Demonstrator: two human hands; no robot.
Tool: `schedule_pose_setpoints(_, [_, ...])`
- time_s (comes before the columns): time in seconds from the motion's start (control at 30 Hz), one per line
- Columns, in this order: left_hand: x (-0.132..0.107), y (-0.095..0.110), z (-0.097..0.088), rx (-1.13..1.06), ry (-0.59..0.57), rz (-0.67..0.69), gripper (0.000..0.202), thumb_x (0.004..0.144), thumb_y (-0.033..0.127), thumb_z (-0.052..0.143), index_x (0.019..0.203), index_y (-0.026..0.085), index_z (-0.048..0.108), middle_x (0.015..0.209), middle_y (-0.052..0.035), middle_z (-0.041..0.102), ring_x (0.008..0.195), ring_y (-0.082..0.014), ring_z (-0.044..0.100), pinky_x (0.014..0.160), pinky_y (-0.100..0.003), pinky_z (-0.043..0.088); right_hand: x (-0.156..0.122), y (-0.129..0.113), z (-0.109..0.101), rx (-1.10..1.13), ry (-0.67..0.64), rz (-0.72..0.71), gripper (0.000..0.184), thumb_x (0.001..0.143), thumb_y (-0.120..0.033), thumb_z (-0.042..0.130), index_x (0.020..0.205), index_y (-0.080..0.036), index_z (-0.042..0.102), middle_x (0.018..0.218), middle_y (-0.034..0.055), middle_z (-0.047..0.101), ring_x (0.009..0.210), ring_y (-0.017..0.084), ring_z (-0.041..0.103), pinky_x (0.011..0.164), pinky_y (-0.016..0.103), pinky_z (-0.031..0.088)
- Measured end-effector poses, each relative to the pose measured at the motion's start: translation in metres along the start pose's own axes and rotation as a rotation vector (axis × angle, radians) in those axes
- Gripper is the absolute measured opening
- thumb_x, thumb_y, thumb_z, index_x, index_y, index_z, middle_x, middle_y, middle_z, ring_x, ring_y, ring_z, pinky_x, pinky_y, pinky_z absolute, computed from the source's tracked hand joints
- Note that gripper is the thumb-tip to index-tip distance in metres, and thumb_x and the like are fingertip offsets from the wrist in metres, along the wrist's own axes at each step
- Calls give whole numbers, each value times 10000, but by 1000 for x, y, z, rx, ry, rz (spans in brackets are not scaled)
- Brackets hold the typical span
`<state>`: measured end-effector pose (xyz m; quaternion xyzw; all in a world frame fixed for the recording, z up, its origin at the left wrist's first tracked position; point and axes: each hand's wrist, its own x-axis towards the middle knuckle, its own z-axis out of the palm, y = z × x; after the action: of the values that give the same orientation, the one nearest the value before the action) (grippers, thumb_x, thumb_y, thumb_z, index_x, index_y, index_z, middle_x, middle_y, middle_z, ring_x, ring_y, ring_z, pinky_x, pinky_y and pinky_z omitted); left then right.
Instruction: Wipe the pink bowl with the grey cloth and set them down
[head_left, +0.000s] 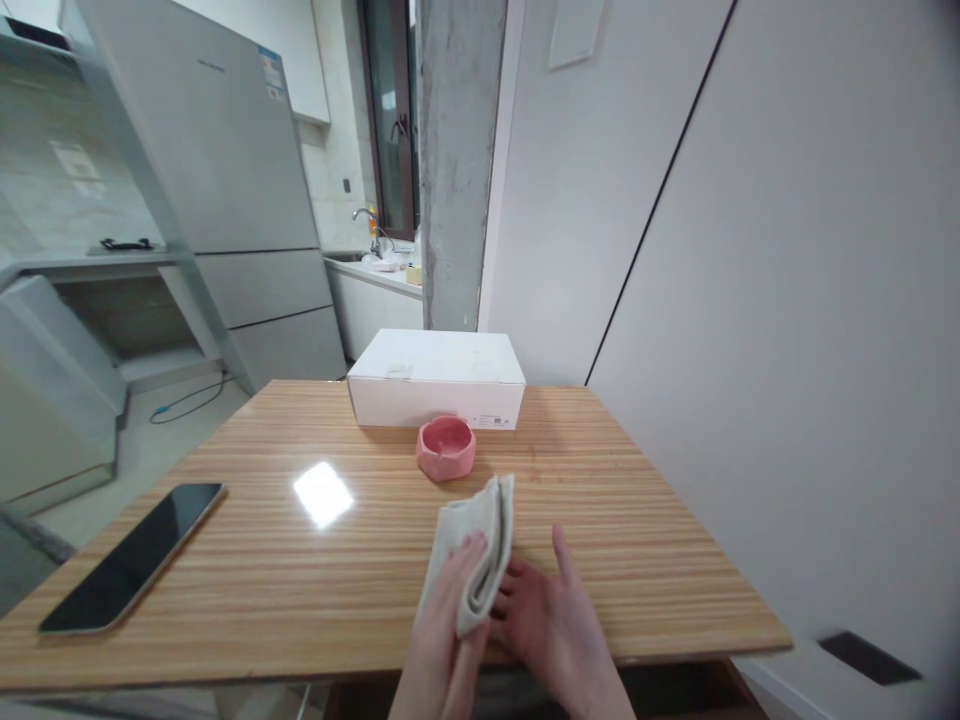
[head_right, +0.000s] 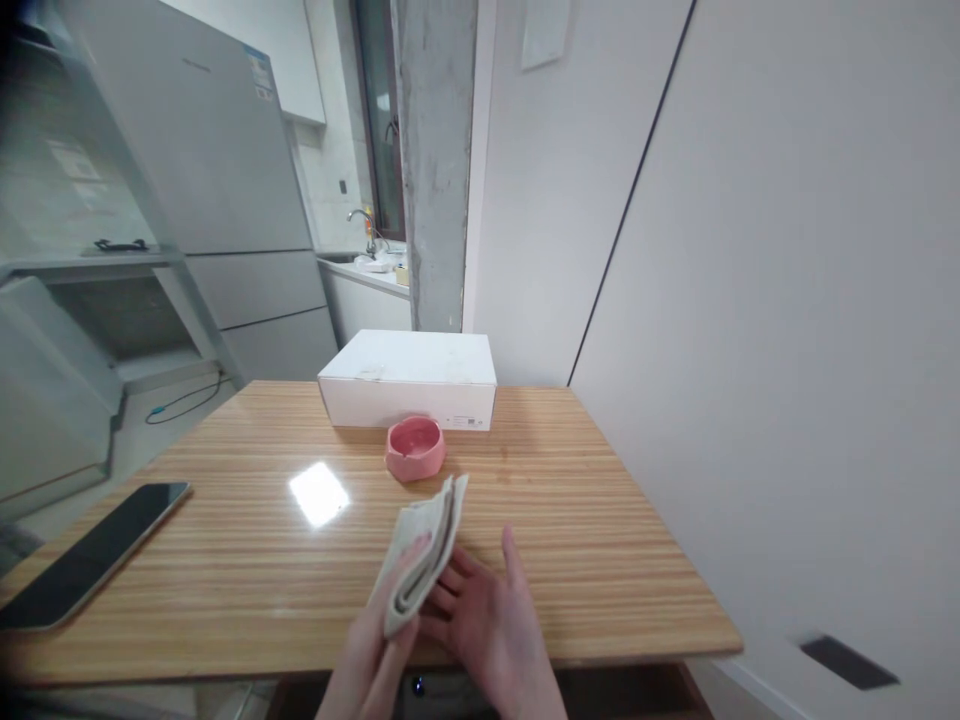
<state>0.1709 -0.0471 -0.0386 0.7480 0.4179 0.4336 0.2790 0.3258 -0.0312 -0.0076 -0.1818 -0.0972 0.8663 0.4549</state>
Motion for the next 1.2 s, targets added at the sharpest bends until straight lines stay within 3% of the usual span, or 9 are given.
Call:
schedule_pose_setpoints(0.1, [-5, -2, 14, 251, -284, 299, 660, 826, 427, 547, 1416, 300, 282, 1452, -74, 353, 1336, -334, 296, 1073, -558, 265, -2, -3, -4, -6, 79, -48, 662, 763, -667, 470, 1074, -102, 623, 1079, 156, 666, 1058, 285, 595, 979, 451, 369])
schedule_pose_setpoints(0.23, [18, 15, -13, 243, -382, 269, 578, 806, 454, 570, 1345, 319, 412, 1427, -70, 405, 1318, -318, 347, 1059, -541, 309, -5, -4, -9, -19, 160, 14, 540, 797, -533, 519, 1103, -100, 622, 1031, 138, 692, 1016, 280, 625, 962, 439, 393])
schedule_pose_setpoints(0.3, [47, 22, -39, 157, -234, 108, 440, 859, 385, 512, 1290, 299, 477, 1410, -61, 429, 1306, -254, 380, 1060, -447, 352, -6, -5, -11, -15, 217, 18, 486, 793, -472, 553, 1102, -104, 627, 1003, 131, 703, 996, 278, 637, 953, 431, 406])
schedule_pose_setpoints(0.4, [101, 12, -68, 69, 93, 44, 459, 827, 358, 564, 1268, 254, 492, 1370, -77, 455, 1294, -248, 384, 1083, -440, 301, -6, -5, -13, 3, 326, 2, 401, 759, -392, 612, 1032, -102, 659, 939, 129, 719, 978, 281, 648, 942, 422, 423])
schedule_pose_setpoints(0.57, [155, -52, -68, -73, 235, -194, 959, 514, 387, 812, 1332, 162, 364, 1387, -168, 368, 1302, -332, 330, 1081, -467, 244, -5, -1, -12, -4, 423, -67, 272, 741, -342, 625, 878, -116, 689, 883, 127, 728, 975, 291, 650, 915, 445, 452])
schedule_pose_setpoints(0.7, [155, -78, -51, -207, 176, -216, 961, 437, 337, 846, 1261, 140, 392, 1285, -156, 470, 1208, -308, 446, 1034, -446, 304, -9, -15, -16, -108, 472, -199, 288, 733, -364, 628, 890, -131, 688, 891, 128, 727, 989, 299, 645, 895, 465, 471])
schedule_pose_setpoints(0.87, [148, -65, -54, -254, 161, -185, 765, 457, 322, 838, 1124, 160, 499, 1134, -107, 569, 1053, -266, 556, 947, -403, 390, -2, -59, -7, -207, 584, -646, 294, 747, -365, 621, 984, -195, 665, 986, 80, 715, 1025, 262, 631, 891, 436, 494])
schedule_pose_setpoints(1.03, [140, -41, -54, -205, 250, -71, 845, 454, 299, 839, 1197, 184, 455, 1204, -104, 499, 1125, -270, 499, 983, -386, 367, 60, -66, 23, -276, 639, -1052, 450, 741, -415, 645, 1153, -246, 579, 1160, 5, 646, 1144, 176, 554, 963, 328, 451])
schedule_pose_setpoints(1.2, [136, -25, -46, -535, 198, -76, 858, 478, 290, 837, 1223, 197, 422, 1263, -104, 486, 1174, -269, 470, 1008, -376, 365, 121, -45, 38, -516, 468, -1008, 440, 738, -436, 633, 1084, -164, 620, 1103, 38, 667, 1078, 198, 586, 960, 327, 434])
